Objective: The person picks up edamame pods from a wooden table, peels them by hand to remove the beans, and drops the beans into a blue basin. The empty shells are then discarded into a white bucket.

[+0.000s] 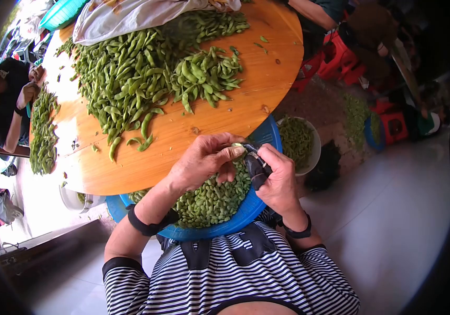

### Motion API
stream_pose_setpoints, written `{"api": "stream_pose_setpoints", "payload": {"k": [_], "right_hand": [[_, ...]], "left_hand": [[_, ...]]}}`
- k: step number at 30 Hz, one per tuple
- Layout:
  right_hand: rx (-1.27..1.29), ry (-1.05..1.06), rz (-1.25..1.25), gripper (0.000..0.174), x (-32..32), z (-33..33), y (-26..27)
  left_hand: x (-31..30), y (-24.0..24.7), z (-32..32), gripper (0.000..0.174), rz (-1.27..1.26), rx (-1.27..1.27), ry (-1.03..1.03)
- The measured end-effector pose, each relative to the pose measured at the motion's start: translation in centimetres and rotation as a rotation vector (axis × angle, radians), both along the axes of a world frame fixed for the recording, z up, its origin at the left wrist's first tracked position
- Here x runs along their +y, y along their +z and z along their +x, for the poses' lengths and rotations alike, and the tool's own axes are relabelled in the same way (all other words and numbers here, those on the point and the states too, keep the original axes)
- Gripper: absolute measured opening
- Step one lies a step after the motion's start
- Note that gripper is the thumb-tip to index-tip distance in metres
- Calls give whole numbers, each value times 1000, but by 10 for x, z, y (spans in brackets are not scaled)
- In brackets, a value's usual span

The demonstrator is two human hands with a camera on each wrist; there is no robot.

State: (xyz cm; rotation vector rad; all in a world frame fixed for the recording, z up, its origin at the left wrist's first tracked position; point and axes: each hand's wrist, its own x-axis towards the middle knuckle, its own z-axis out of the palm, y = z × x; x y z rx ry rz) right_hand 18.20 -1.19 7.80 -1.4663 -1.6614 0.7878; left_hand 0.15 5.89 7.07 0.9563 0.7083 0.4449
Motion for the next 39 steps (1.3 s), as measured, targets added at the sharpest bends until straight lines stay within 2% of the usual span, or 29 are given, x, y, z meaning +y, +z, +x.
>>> {"api": "stream_pose_setpoints", "payload": {"k": [1, 3, 5, 7, 10, 12, 15, 17, 19, 21, 22, 23, 25, 29, 31, 33, 35, 36, 39], "right_hand": [[-101, -34, 64, 17, -1, -3, 0], [-100, -33, 58, 21, -1, -5, 2], [-225, -63, 160, 23, -3, -5, 3], [-228, -91, 184, 25, -4, -8, 5], [-235, -129, 213, 28, -5, -8, 9], [-236, -136, 219, 30, -4, -6, 14], [-200, -212, 188, 21, 1, -1, 19], [-34, -88, 131, 25, 8, 4, 21], [-1, -36, 104, 28, 11, 11, 13], [31, 10, 211, 31, 14, 15, 5], [106, 13, 183, 23, 16, 11, 14], [107, 12, 180, 23, 14, 11, 17], [388, 41, -115, 19, 11, 14, 18], [471, 63, -307, 21, 12, 22, 1], [1113, 123, -477, 26, 16, 23, -8], [1113, 103, -479, 27, 17, 17, -4], [841, 6, -367, 27, 18, 12, -1], [623, -57, -312, 27, 17, 10, 0], [547, -106, -237, 26, 17, 12, 1]], "left_hand": [[-2, -2, 2, 28, 22, 11, 35], [-6, -8, 4, 29, 70, -5, 70], [-8, -8, 6, 30, 120, -21, 103], [-9, -1, 7, 30, 260, 118, 85], [-11, 4, 8, 29, 325, 157, 104], [-12, 3, 7, 29, 290, 149, 123], [-12, 1, 4, 28, 236, 117, 104], [-14, -2, 5, 28, 218, 90, 61], [-15, -4, 7, 30, 183, 41, 37], [-12, 0, 6, 28, 140, 24, 26], [-11, 0, 4, 27, 82, -28, -2], [-10, -1, 2, 25, 24, -80, -30], [-9, -3, 2, 25, 16, -83, -42], [-7, -11, 3, 24, -46, -124, -43], [-7, -9, 5, 25, -71, -126, -36], [-7, -11, 6, 26, -93, -130, -29], [-7, -20, 6, 25, -117, -171, 20], [-8, -21, 7, 25, -118, -170, 19], [-10, -21, 9, 27, -99, -208, 1]]}}
